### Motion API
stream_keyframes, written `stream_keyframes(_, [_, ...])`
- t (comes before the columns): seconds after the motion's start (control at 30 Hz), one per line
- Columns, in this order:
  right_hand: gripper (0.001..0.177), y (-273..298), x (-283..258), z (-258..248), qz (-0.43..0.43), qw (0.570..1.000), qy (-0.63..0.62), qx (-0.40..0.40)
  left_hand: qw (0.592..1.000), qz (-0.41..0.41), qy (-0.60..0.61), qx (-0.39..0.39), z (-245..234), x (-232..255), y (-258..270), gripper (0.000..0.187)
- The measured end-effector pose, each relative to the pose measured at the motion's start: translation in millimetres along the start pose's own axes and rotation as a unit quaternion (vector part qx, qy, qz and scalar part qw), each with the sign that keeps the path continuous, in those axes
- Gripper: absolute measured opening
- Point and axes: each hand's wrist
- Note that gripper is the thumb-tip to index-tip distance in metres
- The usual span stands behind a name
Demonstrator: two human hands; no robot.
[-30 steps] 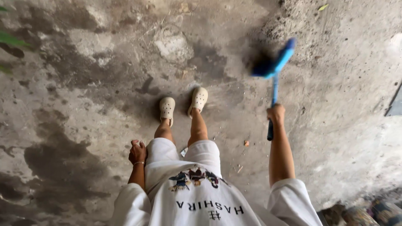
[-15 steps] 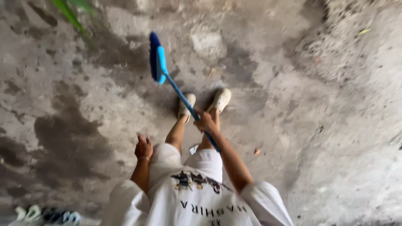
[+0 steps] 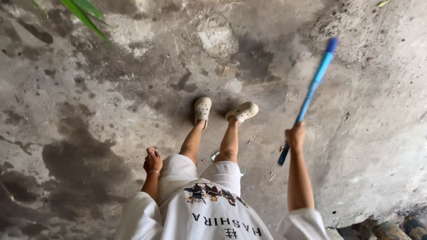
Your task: The recorder is sweeping the garage floor around parked motorcycles and plants.
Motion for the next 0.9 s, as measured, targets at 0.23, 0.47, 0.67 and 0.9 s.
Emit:
stream_keyframes(0.23, [0.066, 150.6, -93.3, 75.4, -0.103, 0.947, -0.045, -0.300, 0.998, 0.035, -0.029, -0.032, 8.8, 18.2, -5.0, 0.037])
stream_keyframes(0.47, [0.051, 21.7, -5.7, 159.5, -0.189, 0.922, -0.053, -0.334, 0.998, -0.009, -0.039, 0.045, -52.3, -21.6, -51.1, 0.035])
stream_keyframes(0.67, [0.024, -91.3, 95.4, 29.9, -0.013, 0.987, 0.082, -0.141, 0.994, -0.022, -0.007, 0.111, -73.6, -53.5, -53.9, 0.032])
stream_keyframes(0.9, [0.053, 44.7, -0.4, -5.3, -0.043, 0.995, 0.027, -0.090, 0.925, 0.244, 0.181, 0.227, -26.2, 5.9, -48.9, 0.028])
Point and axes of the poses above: each hand's wrist, its own y-axis away from the middle knuckle, its own z-axis out of the palm, x = y × z
